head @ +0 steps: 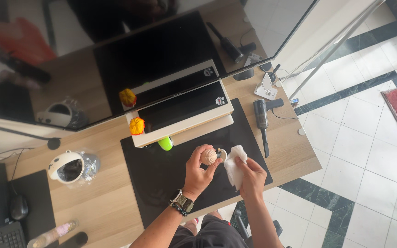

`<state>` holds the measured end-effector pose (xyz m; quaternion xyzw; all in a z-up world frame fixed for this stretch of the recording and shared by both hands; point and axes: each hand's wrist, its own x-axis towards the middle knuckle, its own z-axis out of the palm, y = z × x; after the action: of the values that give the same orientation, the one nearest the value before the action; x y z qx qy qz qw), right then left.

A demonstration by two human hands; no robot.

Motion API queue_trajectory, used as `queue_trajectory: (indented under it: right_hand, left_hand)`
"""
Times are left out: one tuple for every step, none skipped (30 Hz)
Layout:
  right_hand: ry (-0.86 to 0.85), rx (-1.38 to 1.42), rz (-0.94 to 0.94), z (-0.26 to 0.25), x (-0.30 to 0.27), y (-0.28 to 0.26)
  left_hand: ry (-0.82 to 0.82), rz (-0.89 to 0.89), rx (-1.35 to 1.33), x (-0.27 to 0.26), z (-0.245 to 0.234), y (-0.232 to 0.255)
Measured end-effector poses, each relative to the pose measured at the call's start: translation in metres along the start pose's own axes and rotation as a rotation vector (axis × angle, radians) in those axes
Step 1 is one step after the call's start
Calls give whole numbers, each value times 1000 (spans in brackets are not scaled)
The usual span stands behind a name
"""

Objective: The person wipes figurines, a portable vacuum cleaner, and electronic devices with a cloth while organizing items on a desk.

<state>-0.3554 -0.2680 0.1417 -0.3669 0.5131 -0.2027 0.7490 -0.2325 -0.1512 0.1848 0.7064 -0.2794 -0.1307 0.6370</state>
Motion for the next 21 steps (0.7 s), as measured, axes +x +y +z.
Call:
queue_trajectory:
  right_hand:
    - [78,-88,-50,5,6,-5]
    - [84,-85,-45,11,9,-6]
    - [-79,-44,10,17,13,-4]
    - [-245,-1,63,22,22,-3]
    - [-243,6,62,27,39,-5]
    - [-149,-142,-121,32,62,-7]
    - [-50,-289,-303,38,84,-8]
    - [52,-350,-420,50,112,-10]
    - [157,-409,-537,65,142,-12]
    - [143,-542,-718,84,170,-12]
    - [127,-675,-900,100,190,-8]
    - [127,-671,-895,109,197,3]
    - [-113,-927,-1143,120,203,14]
    - [-363,-1177,-1383,129,212,17]
    - [-350,-1173,-1386,133,223,14]
    - [-319,-1184,-1312,136,235,10]
    - [-289,-1192,-1238,140,246,7]
    - [-293,-1195,-1224,143,255,7]
    - [-194,-1180,-1213,148,267,5]
    - [-86,-1166,-1212,150,277,0]
    - [-82,-1170,-1210,146,275,3]
  left_hand:
    - [-48,39,67,5,1,-6]
    - [-96,75,131,9,2,-12]
    - [-105,71,131,14,3,-19]
    - [0,42,185,22,1,-28]
    - [104,13,238,30,-2,-37]
    - [101,16,241,34,-7,-45]
    - [124,-22,211,33,-14,-52]
    - [150,-60,182,30,-21,-58]
    - [149,-56,186,26,-27,-64]
    - [147,-90,194,19,-32,-69]
    - [144,-123,203,12,-37,-74]
    - [141,-125,209,6,-42,-78]
    - [160,-150,219,1,-48,-80]
    - [174,-164,225,2,-53,-84]
    - [166,-155,226,2,-59,-86]
    - [150,-116,298,-1,-63,-85]
    - [135,-76,370,1,-66,-87]
    - [131,-88,373,0,-67,-89]
    - [116,-101,392,3,-67,-92]
    - [101,-102,403,12,-64,-96]
    - [98,-103,399,21,-60,-98]
